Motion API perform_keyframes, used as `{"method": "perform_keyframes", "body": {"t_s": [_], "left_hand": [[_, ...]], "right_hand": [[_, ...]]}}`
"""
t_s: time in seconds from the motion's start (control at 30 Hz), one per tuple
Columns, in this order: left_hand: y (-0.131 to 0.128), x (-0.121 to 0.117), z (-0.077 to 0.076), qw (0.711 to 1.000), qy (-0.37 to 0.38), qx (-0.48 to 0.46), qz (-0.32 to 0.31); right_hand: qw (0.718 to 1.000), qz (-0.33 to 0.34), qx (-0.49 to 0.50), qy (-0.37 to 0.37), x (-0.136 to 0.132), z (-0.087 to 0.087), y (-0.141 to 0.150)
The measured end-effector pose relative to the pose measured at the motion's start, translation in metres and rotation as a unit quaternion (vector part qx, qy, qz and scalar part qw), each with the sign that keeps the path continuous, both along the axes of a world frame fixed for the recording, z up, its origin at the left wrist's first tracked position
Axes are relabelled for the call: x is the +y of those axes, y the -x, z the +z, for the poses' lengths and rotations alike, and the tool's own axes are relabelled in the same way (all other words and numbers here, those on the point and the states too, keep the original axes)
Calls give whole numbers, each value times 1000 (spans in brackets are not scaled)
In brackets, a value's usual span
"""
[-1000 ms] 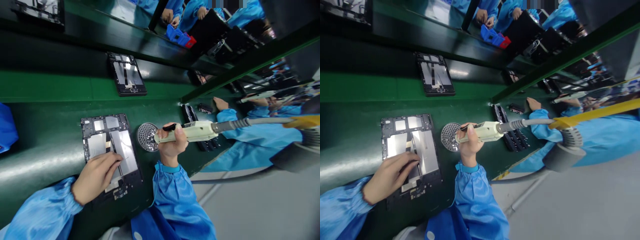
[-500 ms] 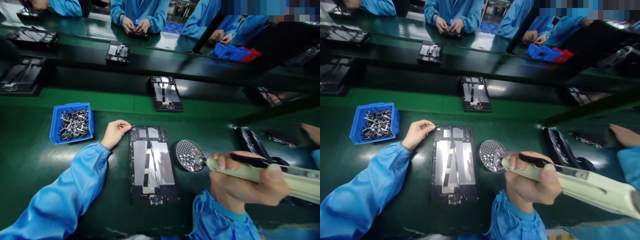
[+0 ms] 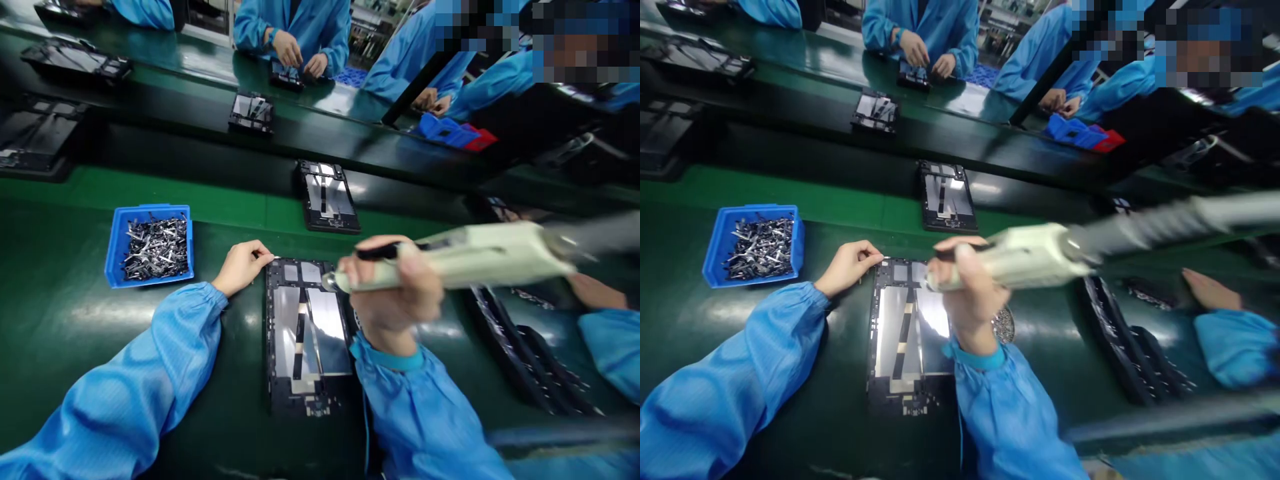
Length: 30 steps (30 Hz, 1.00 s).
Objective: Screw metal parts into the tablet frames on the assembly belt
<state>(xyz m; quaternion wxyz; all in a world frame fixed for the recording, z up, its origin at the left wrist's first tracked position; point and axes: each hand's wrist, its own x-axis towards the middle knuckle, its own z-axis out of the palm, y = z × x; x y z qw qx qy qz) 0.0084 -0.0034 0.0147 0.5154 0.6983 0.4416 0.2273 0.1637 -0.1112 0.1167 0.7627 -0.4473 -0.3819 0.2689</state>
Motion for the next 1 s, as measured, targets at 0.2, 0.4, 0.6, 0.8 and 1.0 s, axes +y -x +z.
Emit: {"method": "perform_keyframes", "body": {"t_s": [0.2, 0.4, 0.6, 0.8, 1.0], "left_hand": [[0, 2, -2, 999, 32, -7, -24], [-2, 2, -2, 999, 35, -4, -10], [-3, 1, -4, 999, 29, -12, -9], [-4, 3, -9, 999, 36, -5, 6], [2, 6, 8, 999, -3, 3, -37]], "right_hand": [[998, 32, 50, 27, 66, -28, 35], [998, 35, 42, 41, 78, -44, 42], [997, 26, 45, 60, 79, -47, 45], [997, 54, 29, 47, 83, -52, 47], [991, 26, 92, 91, 82, -34, 56]]}}
